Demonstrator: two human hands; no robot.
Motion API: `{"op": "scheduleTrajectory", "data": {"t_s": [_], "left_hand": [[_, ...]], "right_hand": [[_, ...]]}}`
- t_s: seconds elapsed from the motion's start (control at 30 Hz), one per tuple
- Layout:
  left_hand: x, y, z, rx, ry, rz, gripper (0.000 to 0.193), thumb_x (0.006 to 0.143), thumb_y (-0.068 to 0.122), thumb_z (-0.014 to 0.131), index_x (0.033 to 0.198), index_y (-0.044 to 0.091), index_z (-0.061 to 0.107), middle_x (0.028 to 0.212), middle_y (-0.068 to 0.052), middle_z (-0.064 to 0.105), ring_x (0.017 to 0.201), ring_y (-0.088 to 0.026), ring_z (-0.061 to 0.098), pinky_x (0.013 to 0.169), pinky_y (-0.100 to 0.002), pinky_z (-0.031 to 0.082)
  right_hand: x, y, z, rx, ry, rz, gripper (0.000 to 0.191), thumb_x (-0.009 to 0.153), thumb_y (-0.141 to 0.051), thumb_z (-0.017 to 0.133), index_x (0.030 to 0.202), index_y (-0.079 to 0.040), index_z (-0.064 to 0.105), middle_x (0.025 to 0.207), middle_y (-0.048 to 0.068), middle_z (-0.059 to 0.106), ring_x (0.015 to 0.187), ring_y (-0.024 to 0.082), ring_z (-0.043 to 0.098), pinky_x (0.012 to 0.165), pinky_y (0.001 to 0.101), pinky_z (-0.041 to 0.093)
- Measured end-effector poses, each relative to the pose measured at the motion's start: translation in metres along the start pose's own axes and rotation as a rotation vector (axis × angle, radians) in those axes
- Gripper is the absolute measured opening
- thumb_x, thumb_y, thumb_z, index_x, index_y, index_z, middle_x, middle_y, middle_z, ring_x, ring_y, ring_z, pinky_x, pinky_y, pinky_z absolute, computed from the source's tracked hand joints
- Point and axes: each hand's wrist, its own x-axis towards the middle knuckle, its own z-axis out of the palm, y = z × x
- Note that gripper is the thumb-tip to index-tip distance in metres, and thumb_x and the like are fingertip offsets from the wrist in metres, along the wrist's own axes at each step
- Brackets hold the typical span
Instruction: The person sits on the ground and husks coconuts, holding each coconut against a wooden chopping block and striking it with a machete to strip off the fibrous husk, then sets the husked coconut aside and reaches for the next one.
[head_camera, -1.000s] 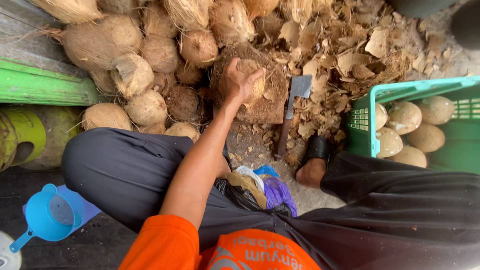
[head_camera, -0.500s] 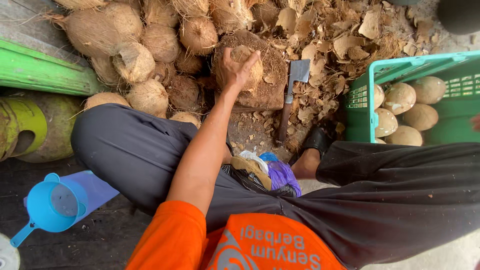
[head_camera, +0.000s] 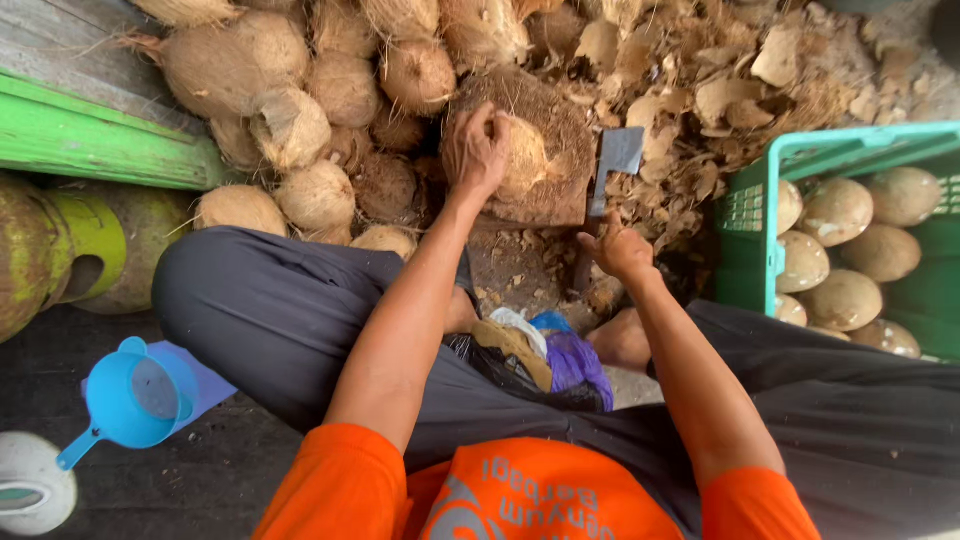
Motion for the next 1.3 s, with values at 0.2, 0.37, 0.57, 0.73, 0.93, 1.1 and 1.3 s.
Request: {"op": "scheduleTrajectory", "data": {"t_s": [0.2, 0.37, 0.57, 0.73, 0.93, 1.1, 1.3], "left_hand": [[0.007, -0.002, -0.008, 0.014, -0.277, -0.234, 0.072, 0.084, 0.083, 0.045, 0.102, 0.013, 0.051, 0.099, -0.008, 0.054, 0.082, -0.021, 0.055, 0.064, -0.040, 0.047], [0.014, 0.010, -0.010, -0.017, -0.284, -0.383, 0.071, 0.074, 0.087, 0.053, 0.094, 0.019, 0.051, 0.083, -0.001, 0.053, 0.069, -0.016, 0.050, 0.056, -0.036, 0.039], [0.010, 0.011, -0.005, -0.125, -0.138, -0.569, 0.060, 0.077, 0.077, 0.061, 0.074, 0.019, 0.046, 0.072, 0.004, 0.050, 0.060, -0.015, 0.046, 0.050, -0.036, 0.034], [-0.002, 0.007, 0.012, -0.273, -0.007, -0.380, 0.045, 0.081, 0.067, 0.057, 0.073, 0.023, 0.051, 0.067, 0.006, 0.049, 0.056, -0.011, 0.047, 0.045, -0.032, 0.038], [-0.002, 0.011, 0.033, -0.011, -0.098, -0.464, 0.044, 0.089, 0.062, 0.049, 0.073, 0.021, 0.050, 0.070, 0.004, 0.045, 0.061, -0.015, 0.038, 0.053, -0.034, 0.030], [-0.001, 0.014, 0.035, -0.042, -0.055, -0.452, 0.045, 0.089, 0.062, 0.048, 0.069, 0.022, 0.050, 0.071, 0.003, 0.049, 0.061, -0.014, 0.042, 0.054, -0.034, 0.033], [-0.002, 0.014, 0.038, -0.005, -0.070, -0.488, 0.041, 0.089, 0.058, 0.046, 0.072, 0.021, 0.052, 0.074, 0.003, 0.054, 0.064, -0.016, 0.048, 0.055, -0.034, 0.035]], "right_hand": [[0.006, 0.011, 0.043, 0.488, 0.297, -0.137, 0.062, 0.080, -0.032, 0.079, 0.124, -0.008, 0.043, 0.105, 0.021, 0.074, 0.095, 0.043, 0.071, 0.082, 0.0529, 0.054], [0.003, 0.013, 0.020, 0.686, 0.338, 0.003, 0.050, 0.093, -0.024, 0.073, 0.128, -0.006, 0.044, 0.096, 0.020, 0.067, 0.086, 0.035, 0.069, 0.081, 0.0483, 0.053], [-0.059, -0.033, -0.088, 1.126, 0.305, -0.149, 0.025, 0.105, -0.025, 0.065, 0.116, -0.009, 0.049, 0.083, 0.003, 0.056, 0.065, 0.014, 0.055, 0.053, 0.0298, 0.052], [-0.129, -0.059, -0.142, 1.179, 0.404, -0.318, 0.014, 0.110, -0.027, 0.050, 0.111, -0.015, 0.043, 0.073, 0.001, 0.053, 0.054, 0.009, 0.053, 0.043, 0.0278, 0.052], [-0.146, -0.085, -0.100, 0.899, 0.295, -0.243, 0.017, 0.108, -0.027, 0.053, 0.106, -0.011, 0.049, 0.075, -0.001, 0.052, 0.055, 0.010, 0.050, 0.041, 0.0294, 0.047], [-0.144, -0.086, -0.091, 0.828, 0.280, -0.254, 0.019, 0.107, -0.028, 0.060, 0.103, -0.011, 0.056, 0.065, -0.001, 0.052, 0.054, 0.009, 0.051, 0.043, 0.0281, 0.044], [-0.143, -0.075, -0.092, 1.345, 0.494, -0.490, 0.025, 0.113, -0.030, 0.057, 0.102, -0.008, 0.050, 0.062, 0.000, 0.051, 0.049, 0.009, 0.050, 0.041, 0.0278, 0.040]]}}
